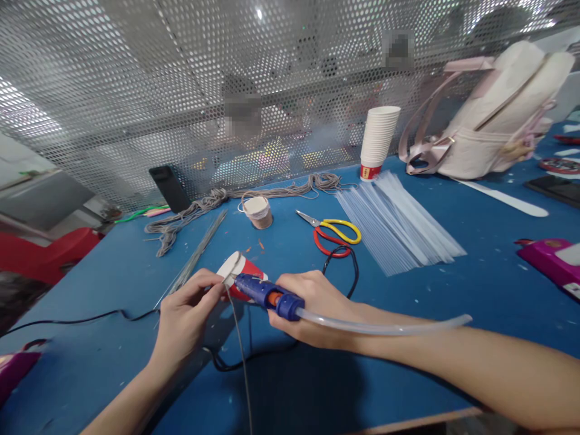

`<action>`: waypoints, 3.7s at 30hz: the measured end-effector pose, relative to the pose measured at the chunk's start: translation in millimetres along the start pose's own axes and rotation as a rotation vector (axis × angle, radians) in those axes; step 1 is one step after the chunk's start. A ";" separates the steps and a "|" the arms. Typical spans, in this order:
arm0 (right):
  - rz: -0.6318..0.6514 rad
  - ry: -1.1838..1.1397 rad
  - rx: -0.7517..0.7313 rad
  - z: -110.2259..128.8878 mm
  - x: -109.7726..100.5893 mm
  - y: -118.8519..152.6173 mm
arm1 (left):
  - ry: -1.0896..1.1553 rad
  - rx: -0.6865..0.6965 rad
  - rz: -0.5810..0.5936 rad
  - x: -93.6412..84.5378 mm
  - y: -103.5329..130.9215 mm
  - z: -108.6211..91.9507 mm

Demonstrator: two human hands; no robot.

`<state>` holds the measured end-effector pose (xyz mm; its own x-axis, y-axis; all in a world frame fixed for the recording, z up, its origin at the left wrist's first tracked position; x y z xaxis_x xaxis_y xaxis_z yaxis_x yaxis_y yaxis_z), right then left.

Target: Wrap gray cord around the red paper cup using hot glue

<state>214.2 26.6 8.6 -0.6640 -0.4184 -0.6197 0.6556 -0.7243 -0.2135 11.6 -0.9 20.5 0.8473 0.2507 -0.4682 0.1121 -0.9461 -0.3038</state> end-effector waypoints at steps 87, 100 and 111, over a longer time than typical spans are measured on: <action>0.245 -1.115 0.448 30.5 41.0 -44.4 | -0.201 0.181 -0.136 -10.1 6.0 -9.3; -0.137 -0.510 0.019 21.7 21.3 -51.0 | -0.208 0.141 -0.088 -6.8 9.1 -14.4; -0.141 -0.511 0.053 18.8 19.5 -53.4 | -0.157 0.122 -0.070 -7.8 7.5 -14.9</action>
<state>159.5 46.8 22.2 -0.8435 -0.5191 -0.1378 0.5371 -0.8140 -0.2211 13.6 -12.9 34.2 0.7474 0.3530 -0.5629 0.0965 -0.8958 -0.4338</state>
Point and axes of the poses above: each hand's wrist, its own y-axis away from the middle knuckle, its own x-axis out of the palm, z = x × y, the point moved 3 cm from there along -y, towards the middle knuckle, and after that the axes turned 4 degrees about z, right-handed, at the moved point
